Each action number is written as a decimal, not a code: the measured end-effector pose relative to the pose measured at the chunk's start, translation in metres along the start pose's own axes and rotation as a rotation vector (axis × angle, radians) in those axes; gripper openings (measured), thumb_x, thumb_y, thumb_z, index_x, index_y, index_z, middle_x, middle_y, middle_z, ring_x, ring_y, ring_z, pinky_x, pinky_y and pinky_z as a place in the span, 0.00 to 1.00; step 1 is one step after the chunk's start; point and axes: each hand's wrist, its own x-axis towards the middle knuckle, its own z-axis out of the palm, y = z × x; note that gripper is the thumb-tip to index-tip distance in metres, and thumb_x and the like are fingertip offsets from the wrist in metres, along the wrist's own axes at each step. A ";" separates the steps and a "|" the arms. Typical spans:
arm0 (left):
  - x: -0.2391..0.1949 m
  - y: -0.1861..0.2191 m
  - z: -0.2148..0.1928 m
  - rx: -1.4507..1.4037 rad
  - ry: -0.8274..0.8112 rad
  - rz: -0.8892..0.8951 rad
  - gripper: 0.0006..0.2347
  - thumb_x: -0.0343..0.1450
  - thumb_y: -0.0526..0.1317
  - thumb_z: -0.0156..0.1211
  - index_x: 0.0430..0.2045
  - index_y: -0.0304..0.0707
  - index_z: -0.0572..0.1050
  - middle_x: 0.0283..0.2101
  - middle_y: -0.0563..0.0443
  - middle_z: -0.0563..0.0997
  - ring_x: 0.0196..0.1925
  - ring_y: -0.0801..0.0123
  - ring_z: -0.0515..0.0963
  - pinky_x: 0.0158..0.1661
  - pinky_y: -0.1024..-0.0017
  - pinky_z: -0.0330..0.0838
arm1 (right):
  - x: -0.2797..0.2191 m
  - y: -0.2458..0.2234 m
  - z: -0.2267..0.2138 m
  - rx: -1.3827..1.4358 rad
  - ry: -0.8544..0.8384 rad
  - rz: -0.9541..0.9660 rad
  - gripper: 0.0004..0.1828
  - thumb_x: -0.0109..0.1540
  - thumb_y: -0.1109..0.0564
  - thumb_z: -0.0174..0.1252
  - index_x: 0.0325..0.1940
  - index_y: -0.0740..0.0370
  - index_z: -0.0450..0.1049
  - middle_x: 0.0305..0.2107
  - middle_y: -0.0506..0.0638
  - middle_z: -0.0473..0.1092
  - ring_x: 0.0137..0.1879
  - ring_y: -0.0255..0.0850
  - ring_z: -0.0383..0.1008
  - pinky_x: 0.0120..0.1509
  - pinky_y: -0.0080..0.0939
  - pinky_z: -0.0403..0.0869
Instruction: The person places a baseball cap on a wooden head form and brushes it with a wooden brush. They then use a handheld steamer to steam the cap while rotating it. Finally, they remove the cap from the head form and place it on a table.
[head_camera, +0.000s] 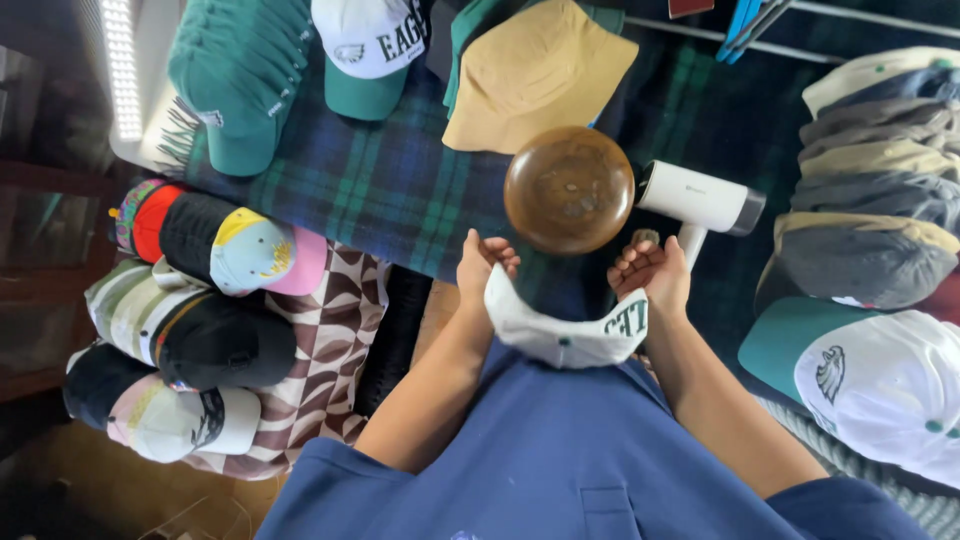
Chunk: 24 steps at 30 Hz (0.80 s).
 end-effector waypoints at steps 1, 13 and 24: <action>-0.013 -0.010 -0.007 -0.004 -0.005 0.010 0.25 0.77 0.60 0.41 0.27 0.39 0.77 0.24 0.44 0.80 0.24 0.60 0.83 0.23 0.74 0.77 | -0.003 0.004 -0.014 -0.001 -0.011 -0.003 0.27 0.69 0.35 0.45 0.29 0.56 0.72 0.22 0.53 0.71 0.27 0.48 0.74 0.34 0.45 0.74; -0.111 0.038 0.042 0.321 -0.323 0.493 0.36 0.81 0.60 0.21 0.13 0.37 0.73 0.12 0.44 0.74 0.16 0.69 0.72 0.23 0.80 0.66 | -0.048 -0.009 0.039 -0.430 -0.271 -0.168 0.34 0.73 0.29 0.38 0.32 0.57 0.71 0.25 0.59 0.74 0.31 0.47 0.77 0.40 0.39 0.76; -0.072 0.161 0.052 -0.084 -0.316 0.222 0.32 0.75 0.69 0.23 0.28 0.38 0.67 0.27 0.48 0.63 0.26 0.66 0.59 0.28 0.73 0.53 | -0.065 -0.012 0.176 -0.302 -0.476 -0.399 0.14 0.68 0.53 0.46 0.53 0.62 0.71 0.42 0.62 0.73 0.49 0.46 0.77 0.57 0.34 0.74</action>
